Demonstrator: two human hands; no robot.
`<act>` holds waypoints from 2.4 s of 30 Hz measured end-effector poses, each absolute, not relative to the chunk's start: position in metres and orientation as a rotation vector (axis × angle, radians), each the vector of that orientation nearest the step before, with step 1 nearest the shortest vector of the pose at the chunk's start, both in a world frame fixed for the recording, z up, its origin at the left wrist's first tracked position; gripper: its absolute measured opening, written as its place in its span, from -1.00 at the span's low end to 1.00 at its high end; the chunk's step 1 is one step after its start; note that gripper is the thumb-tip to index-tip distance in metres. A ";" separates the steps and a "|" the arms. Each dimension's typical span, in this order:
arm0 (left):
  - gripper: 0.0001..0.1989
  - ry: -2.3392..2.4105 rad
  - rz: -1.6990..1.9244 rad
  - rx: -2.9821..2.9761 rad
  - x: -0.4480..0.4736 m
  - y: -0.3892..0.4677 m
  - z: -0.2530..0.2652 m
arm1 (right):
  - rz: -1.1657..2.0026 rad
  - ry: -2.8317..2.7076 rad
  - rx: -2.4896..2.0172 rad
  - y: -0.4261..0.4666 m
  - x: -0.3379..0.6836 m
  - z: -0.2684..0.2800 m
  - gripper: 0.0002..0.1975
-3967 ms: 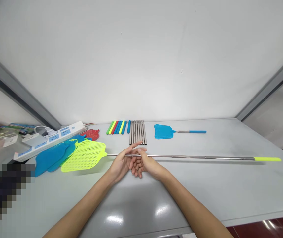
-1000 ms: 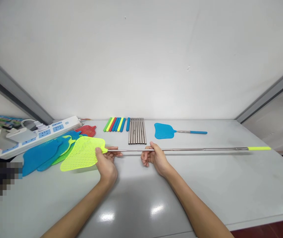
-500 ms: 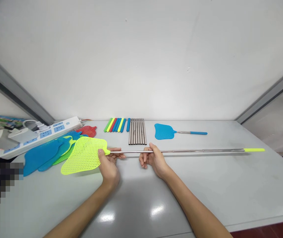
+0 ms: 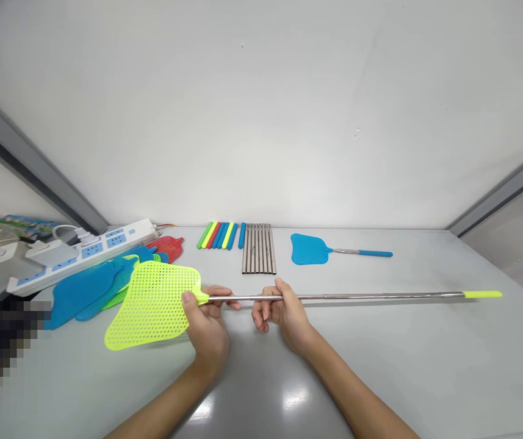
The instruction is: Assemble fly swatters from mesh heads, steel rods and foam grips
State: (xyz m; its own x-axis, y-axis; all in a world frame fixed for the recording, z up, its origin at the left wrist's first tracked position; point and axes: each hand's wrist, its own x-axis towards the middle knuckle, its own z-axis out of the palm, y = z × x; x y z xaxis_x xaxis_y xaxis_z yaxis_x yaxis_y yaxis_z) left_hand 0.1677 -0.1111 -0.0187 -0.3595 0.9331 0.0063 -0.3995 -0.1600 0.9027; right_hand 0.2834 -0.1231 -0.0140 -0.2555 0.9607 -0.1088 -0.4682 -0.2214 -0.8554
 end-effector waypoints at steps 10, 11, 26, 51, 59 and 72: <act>-0.54 1.033 1.643 0.686 0.172 -0.118 -0.015 | 1.721 -0.874 -0.814 -0.126 0.279 -0.012 -0.49; -0.54 1.033 1.634 0.691 0.172 -0.119 -0.014 | 1.722 -0.872 -0.821 -0.126 0.279 -0.011 -0.50; -0.50 1.034 1.578 0.656 0.175 -0.124 -0.012 | 1.747 -0.845 -0.775 -0.125 0.278 -0.018 -0.48; -0.54 1.027 1.480 0.765 0.175 -0.120 -0.017 | 1.770 -0.863 -0.794 -0.118 0.282 -0.024 -0.47; -0.52 0.982 1.420 0.707 0.177 -0.123 -0.014 | 1.762 -0.833 -0.776 -0.120 0.281 -0.027 -0.48; -0.45 0.983 1.303 0.694 0.178 -0.128 -0.017 | 1.764 -0.842 -0.788 -0.121 0.279 -0.023 -0.47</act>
